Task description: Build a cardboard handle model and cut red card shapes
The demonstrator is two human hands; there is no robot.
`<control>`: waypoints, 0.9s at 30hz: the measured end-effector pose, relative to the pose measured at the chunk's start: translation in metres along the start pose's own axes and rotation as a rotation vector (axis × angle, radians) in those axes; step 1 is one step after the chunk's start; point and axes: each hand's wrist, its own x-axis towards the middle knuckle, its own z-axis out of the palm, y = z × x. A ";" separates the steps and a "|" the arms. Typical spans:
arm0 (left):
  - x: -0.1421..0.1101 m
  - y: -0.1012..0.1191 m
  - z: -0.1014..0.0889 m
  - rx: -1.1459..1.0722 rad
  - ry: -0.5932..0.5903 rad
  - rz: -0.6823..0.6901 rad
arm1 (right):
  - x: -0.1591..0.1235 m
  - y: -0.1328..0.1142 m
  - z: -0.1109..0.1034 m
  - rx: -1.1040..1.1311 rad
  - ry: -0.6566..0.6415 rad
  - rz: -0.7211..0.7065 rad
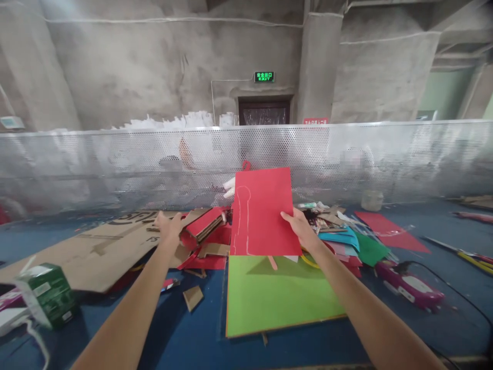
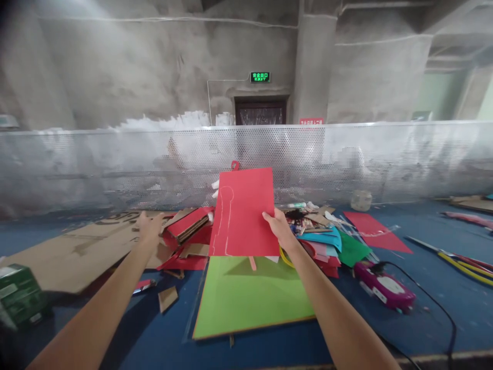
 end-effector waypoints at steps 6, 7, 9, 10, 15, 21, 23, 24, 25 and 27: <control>-0.038 0.042 0.060 -0.002 -0.113 0.343 | 0.002 -0.003 -0.002 0.010 -0.013 -0.052; -0.047 0.044 0.073 -0.043 -0.200 0.317 | 0.003 -0.003 -0.003 0.008 -0.009 -0.067; -0.064 0.044 0.094 -0.166 -0.377 0.152 | 0.005 -0.002 -0.006 -0.001 0.007 -0.099; -0.071 0.042 0.102 -0.222 -0.457 0.059 | 0.006 -0.001 -0.007 -0.007 0.016 -0.113; -0.090 0.025 0.109 -0.369 -0.923 -0.207 | 0.010 0.005 -0.012 -0.069 0.046 -0.148; -0.087 0.018 0.101 -0.315 -1.009 -0.304 | 0.008 0.004 -0.010 -0.201 0.019 -0.190; -0.087 0.018 0.101 -0.322 -1.027 -0.312 | 0.006 0.003 -0.008 -0.264 0.012 -0.195; -0.087 0.018 0.101 -0.329 -1.035 -0.312 | 0.006 0.003 -0.007 -0.299 0.009 -0.195; -0.087 0.019 0.101 -0.337 -1.037 -0.316 | 0.005 0.003 -0.006 -0.337 0.008 -0.195; -0.088 0.019 0.102 -0.358 -1.004 -0.358 | 0.006 0.003 -0.006 -0.421 0.013 -0.190</control>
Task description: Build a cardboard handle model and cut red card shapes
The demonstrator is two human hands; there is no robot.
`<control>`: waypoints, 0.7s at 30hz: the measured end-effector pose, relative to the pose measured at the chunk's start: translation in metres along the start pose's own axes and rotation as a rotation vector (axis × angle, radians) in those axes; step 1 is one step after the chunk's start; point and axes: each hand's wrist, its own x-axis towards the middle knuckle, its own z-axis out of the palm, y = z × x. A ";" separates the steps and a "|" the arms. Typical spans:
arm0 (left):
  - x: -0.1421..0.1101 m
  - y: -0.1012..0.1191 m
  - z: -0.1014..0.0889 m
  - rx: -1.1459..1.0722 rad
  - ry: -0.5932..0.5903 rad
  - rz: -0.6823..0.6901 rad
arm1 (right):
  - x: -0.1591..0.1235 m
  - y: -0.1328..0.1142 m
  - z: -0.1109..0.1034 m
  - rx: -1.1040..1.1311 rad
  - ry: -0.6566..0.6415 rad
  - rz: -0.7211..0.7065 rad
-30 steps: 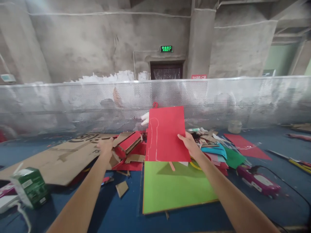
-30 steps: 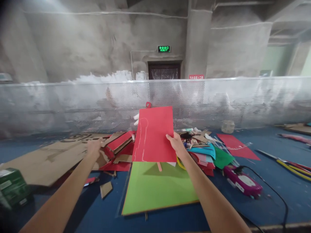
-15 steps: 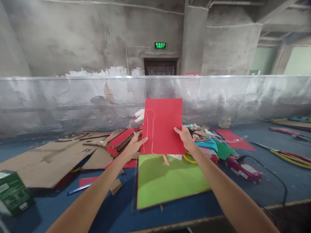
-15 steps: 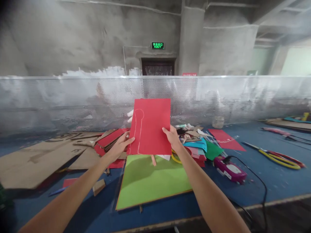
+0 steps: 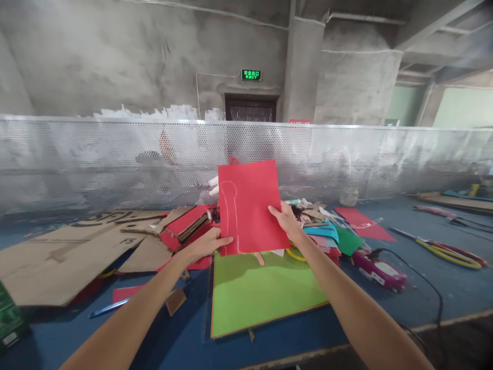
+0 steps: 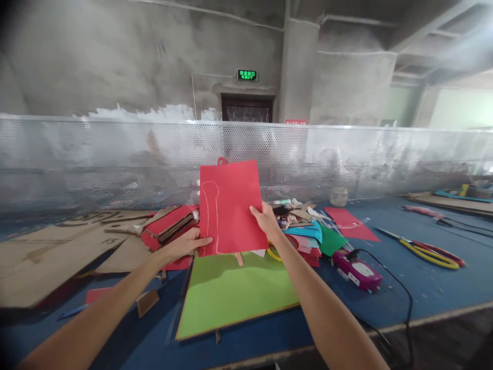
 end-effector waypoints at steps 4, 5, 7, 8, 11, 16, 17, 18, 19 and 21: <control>0.005 0.002 0.002 -0.153 0.198 -0.065 | 0.009 0.000 -0.010 -0.235 0.018 0.068; 0.007 0.003 0.001 -0.181 0.243 -0.058 | 0.012 -0.001 -0.017 -0.310 0.019 0.094; 0.010 0.006 0.000 -0.216 0.314 -0.021 | 0.016 -0.003 -0.033 -0.474 -0.009 0.134; 0.012 0.007 -0.002 -0.236 0.349 -0.002 | 0.016 -0.005 -0.042 -0.560 -0.050 0.147; 0.016 0.010 -0.005 -0.297 0.441 0.045 | 0.009 -0.008 -0.063 -0.798 -0.261 0.215; 0.019 0.011 -0.007 -0.374 0.539 0.096 | -0.007 -0.016 -0.072 -1.052 -0.552 0.305; 0.019 0.011 -0.007 -0.381 0.549 0.098 | -0.007 -0.020 -0.072 -1.082 -0.585 0.307; 0.019 0.011 -0.008 -0.384 0.557 0.099 | -0.008 -0.024 -0.071 -1.106 -0.613 0.308; 0.019 0.011 -0.008 -0.384 0.565 0.098 | -0.008 -0.028 -0.071 -1.126 -0.639 0.312; 0.018 0.010 -0.008 -0.374 0.575 0.104 | -0.008 -0.036 -0.069 -1.154 -0.692 0.339</control>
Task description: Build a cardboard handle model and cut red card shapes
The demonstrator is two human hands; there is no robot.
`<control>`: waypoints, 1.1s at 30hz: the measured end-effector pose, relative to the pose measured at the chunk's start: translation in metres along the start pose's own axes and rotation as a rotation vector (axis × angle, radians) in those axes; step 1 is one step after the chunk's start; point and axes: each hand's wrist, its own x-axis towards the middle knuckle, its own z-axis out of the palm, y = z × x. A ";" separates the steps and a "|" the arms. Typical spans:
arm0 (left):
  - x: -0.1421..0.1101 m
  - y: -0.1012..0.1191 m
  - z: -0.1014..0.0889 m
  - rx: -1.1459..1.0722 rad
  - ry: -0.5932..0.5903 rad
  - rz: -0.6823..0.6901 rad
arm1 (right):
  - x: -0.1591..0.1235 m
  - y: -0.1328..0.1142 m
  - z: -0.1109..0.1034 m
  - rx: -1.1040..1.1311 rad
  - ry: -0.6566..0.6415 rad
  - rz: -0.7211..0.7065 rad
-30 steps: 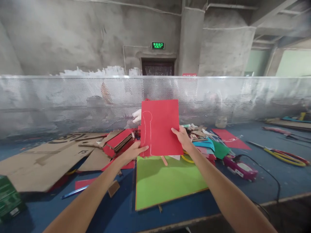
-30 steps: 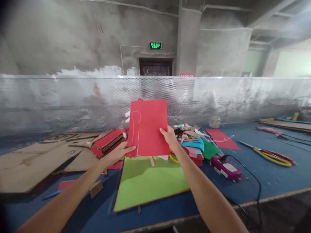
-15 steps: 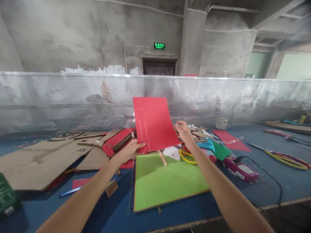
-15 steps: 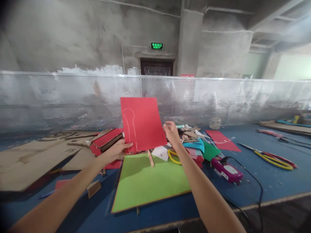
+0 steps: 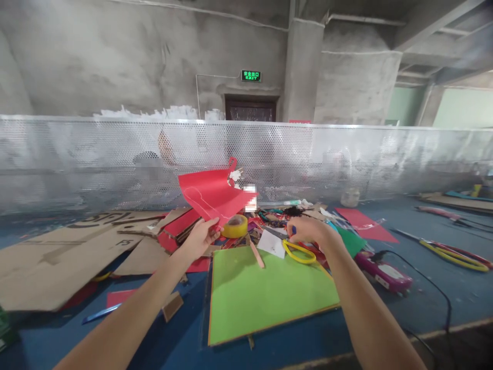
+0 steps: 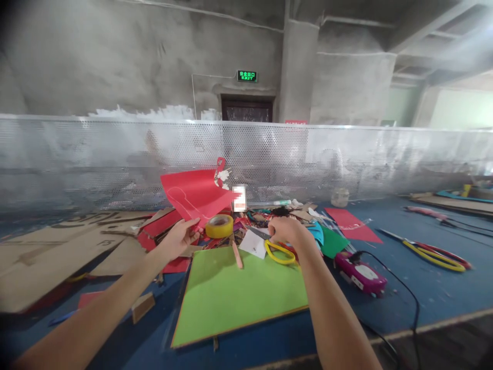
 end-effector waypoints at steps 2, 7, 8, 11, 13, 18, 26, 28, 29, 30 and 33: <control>-0.001 -0.001 0.000 0.016 0.002 0.021 | -0.004 -0.006 -0.003 -0.022 -0.067 0.022; -0.005 -0.004 0.002 0.078 -0.011 0.077 | -0.011 -0.024 -0.001 -0.119 -0.082 0.091; -0.006 -0.004 0.003 0.093 -0.015 0.087 | -0.012 -0.027 0.000 -0.140 -0.061 0.107; -0.006 -0.005 0.004 0.136 -0.022 0.111 | -0.015 -0.033 0.002 -0.180 -0.029 0.158; -0.006 -0.005 0.005 0.162 -0.024 0.123 | -0.014 -0.035 0.005 -0.193 -0.026 0.172; -0.009 -0.005 0.006 0.217 -0.036 0.151 | -0.007 -0.037 0.016 -0.219 0.027 0.171; -0.010 -0.006 0.004 0.273 -0.065 0.165 | 0.000 -0.030 0.013 -0.131 -0.033 0.147; -0.009 -0.006 0.004 0.277 -0.065 0.170 | -0.003 -0.028 0.009 -0.078 -0.050 0.159; -0.009 -0.006 0.004 0.280 -0.065 0.171 | -0.005 -0.026 0.008 -0.047 -0.059 0.169; -0.010 -0.006 0.005 0.283 -0.064 0.170 | -0.007 -0.025 0.007 -0.014 -0.070 0.180; -0.010 -0.006 0.005 0.289 -0.057 0.169 | -0.009 -0.022 0.007 0.070 -0.106 0.199</control>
